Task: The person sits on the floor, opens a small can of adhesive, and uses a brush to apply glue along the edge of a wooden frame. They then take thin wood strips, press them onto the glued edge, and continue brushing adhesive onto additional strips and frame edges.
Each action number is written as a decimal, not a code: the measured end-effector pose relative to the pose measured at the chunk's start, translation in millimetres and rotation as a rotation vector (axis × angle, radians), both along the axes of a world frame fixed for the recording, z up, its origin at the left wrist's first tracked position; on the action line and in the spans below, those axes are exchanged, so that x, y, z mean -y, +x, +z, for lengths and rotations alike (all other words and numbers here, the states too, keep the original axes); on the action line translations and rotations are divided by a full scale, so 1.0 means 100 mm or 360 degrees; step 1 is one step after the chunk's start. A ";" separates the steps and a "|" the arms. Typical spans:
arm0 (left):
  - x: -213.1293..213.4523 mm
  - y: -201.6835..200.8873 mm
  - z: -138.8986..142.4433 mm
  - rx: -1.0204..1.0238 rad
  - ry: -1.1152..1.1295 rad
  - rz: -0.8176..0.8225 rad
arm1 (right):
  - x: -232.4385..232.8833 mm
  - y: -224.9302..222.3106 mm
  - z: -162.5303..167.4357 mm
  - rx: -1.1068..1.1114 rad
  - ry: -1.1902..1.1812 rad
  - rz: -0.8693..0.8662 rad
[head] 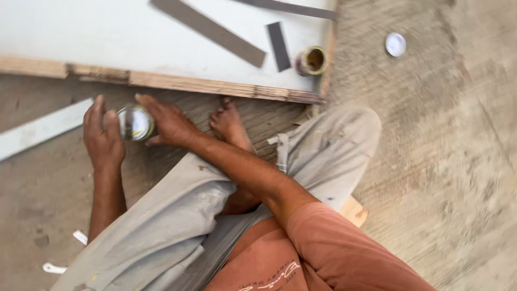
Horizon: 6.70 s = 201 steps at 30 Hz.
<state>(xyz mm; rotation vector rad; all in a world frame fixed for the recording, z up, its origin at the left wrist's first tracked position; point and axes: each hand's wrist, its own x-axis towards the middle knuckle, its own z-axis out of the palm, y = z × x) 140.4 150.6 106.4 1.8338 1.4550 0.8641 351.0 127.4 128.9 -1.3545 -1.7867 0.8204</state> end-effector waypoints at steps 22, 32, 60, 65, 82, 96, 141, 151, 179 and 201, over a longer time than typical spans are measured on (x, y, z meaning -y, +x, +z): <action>0.45 -0.62 0.94 -0.1256 -0.0391 -0.0354 | 1.63 3.90 0.30 0.0399 -0.0750 -0.1141; -0.76 1.91 2.36 -0.2283 0.0083 -0.1190 | 1.57 3.91 -0.02 0.0341 -0.0766 -0.1209; 0.05 4.23 0.05 -0.0441 -0.0560 -0.0873 | 1.28 4.14 -0.47 0.0569 -0.0578 -0.1077; 0.32 4.76 0.09 -0.0226 -0.0791 -0.0591 | 1.24 4.11 -0.43 0.0694 -0.0525 -0.0987; 0.37 4.35 0.41 -0.0031 -0.0806 -0.0683 | 1.17 4.07 -0.44 0.0537 0.0221 -0.0738; 0.60 3.65 0.85 0.0169 -0.0639 -0.0685 | 1.25 3.52 0.02 0.0315 0.0366 -0.0375; 0.72 1.88 0.13 -0.0798 -0.0255 -0.0217 | 0.21 2.28 0.03 0.0607 -0.0414 -0.0597; 0.86 1.88 -0.06 -0.0809 0.0152 -0.0086 | -0.22 2.37 -0.19 0.1017 -0.0511 -0.0636; 0.80 1.90 0.02 -0.0499 -0.0484 0.0027 | 1.22 1.73 -0.42 -0.0801 -0.1126 -0.0468; 0.85 1.82 0.17 -0.0076 -0.1039 0.0063 | 1.22 1.66 -0.36 -0.0984 -0.1115 -0.0267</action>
